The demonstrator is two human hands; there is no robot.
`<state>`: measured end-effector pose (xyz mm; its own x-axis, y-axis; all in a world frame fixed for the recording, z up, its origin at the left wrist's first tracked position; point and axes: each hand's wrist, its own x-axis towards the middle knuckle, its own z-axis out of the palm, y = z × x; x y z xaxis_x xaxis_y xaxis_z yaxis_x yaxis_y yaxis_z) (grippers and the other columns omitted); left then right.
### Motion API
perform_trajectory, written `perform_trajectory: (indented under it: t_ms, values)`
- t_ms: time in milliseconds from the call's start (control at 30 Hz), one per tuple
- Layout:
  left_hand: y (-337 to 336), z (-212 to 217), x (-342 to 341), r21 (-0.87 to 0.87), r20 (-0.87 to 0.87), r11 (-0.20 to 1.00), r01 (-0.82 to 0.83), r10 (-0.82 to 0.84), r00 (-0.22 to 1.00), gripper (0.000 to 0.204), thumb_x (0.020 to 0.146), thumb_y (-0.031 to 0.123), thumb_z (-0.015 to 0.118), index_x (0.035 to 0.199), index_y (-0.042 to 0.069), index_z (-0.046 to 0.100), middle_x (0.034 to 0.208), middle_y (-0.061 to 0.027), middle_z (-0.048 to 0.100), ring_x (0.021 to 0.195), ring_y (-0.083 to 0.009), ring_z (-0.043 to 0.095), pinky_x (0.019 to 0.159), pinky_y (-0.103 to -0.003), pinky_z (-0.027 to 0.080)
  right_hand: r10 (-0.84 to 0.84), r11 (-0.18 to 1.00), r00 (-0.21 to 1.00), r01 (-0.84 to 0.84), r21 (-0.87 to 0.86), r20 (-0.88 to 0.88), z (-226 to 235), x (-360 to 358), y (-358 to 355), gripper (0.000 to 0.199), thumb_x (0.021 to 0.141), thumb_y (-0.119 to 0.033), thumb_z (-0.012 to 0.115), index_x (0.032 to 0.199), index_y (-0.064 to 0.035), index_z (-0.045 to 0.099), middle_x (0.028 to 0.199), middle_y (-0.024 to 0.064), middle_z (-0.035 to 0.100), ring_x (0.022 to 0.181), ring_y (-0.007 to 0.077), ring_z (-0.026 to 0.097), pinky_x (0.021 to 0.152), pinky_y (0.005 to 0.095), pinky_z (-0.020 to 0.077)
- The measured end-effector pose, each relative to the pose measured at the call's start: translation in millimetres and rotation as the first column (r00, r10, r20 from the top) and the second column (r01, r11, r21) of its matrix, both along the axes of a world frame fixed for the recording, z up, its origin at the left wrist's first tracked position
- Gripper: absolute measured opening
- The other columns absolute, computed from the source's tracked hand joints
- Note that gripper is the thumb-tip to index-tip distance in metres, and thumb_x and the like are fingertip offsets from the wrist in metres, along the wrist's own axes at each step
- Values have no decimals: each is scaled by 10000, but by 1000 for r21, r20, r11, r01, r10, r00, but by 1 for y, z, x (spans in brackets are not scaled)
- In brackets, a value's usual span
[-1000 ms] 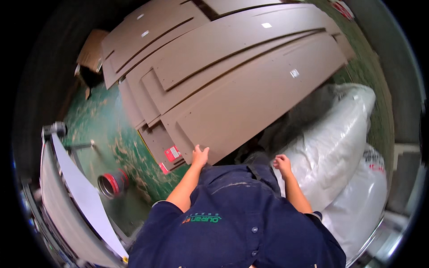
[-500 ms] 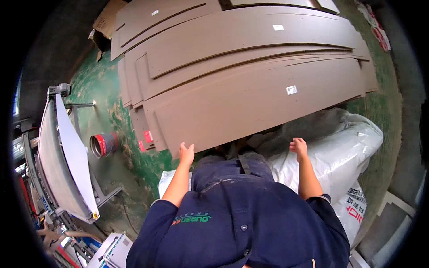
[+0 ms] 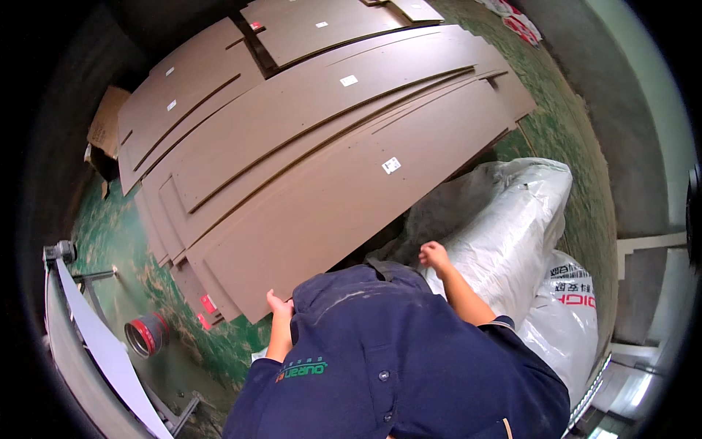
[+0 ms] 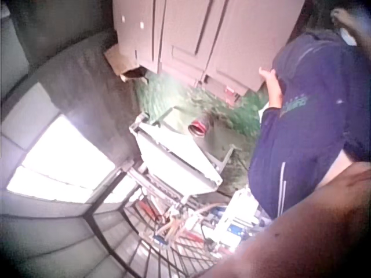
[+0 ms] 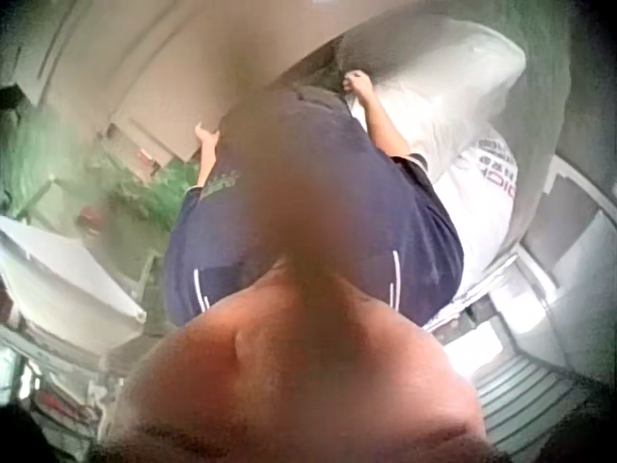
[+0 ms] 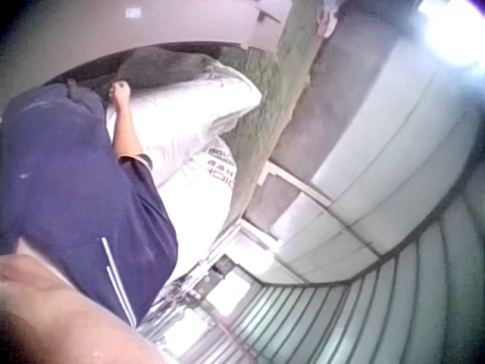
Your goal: The person organizes wooden planks by moving them from a workspace onto a stack on the floor, handling each plank individually by hand.
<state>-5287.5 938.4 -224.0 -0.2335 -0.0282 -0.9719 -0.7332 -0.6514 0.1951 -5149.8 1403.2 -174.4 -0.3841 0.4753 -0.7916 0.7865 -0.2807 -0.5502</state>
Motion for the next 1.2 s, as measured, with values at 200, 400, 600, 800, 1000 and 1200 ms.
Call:
perform_trajectory:
  t_ms: [200, 400, 600, 800, 1000, 1200]
  values:
    - [-44, -57, -19, -159, -47, 987, -5, -2, 999, 536, 856, 460, 469, 1211, 60, 490, 1212, -137, 555, 1113, -376, 522, 942, -537, 442, -147, 987, 978, 156, -47, 149, -15, 62, -23, 157, 852, -158, 567, 975, -60, 565, 724, 86, 605, 511, 168, 559, 435, 303, 439]
    - [-29, -19, -53, -70, 69, 997, 44, -39, 997, 551, 837, 474, 500, 1245, 104, 477, 1289, -120, 501, 1191, -324, 465, 955, -522, 426, -129, 992, 987, 126, 28, 100, -30, 44, -37, 130, 812, -152, 620, 888, -50, 646, 723, 44, 620, 616, 134, 563, 556, 278, 453]
    - [-53, -84, -27, 93, 18, 996, -5, 3, 1000, 705, 841, 521, 498, 1386, 93, 371, 1435, -150, 372, 1318, -332, 353, 1122, -461, 212, 67, 988, 998, -67, 142, 5, -21, -26, 30, 120, 834, -140, 598, 910, -52, 623, 747, 50, 617, 629, 130, 567, 560, 285, 477]
    - [-17, -49, -19, -400, 174, 900, 171, -109, 979, 846, 828, 509, 519, 1458, 40, 206, 1492, -225, 244, 1360, -395, 295, 1100, -452, 244, -270, 962, 960, 266, -65, -73, -4, -90, 151, 286, 913, -282, 526, 1071, -44, 544, 878, 109, 625, 689, 193, 616, 602, 331, 527]
    - [89, -16, -26, -755, 278, 491, 435, -361, 890, 765, 828, 362, 595, 1402, -10, 254, 1379, -214, 386, 1195, -305, 464, 980, -411, 378, -621, 775, 783, 606, -181, -37, -77, -118, 302, 631, 936, -460, 471, 1324, 32, 392, 1267, 230, 503, 1072, 339, 562, 853, 446, 510]
    - [274, 66, -77, -697, 175, 295, 654, -814, 554, 565, 930, 213, 573, 1390, 52, 287, 1303, -174, 456, 1042, -235, 545, 884, -348, 445, -869, 490, 493, 849, -197, -33, -113, -165, 441, 798, 920, -589, 404, 1444, -6, 257, 1472, 254, 302, 1329, 421, 341, 1072, 535, 304]
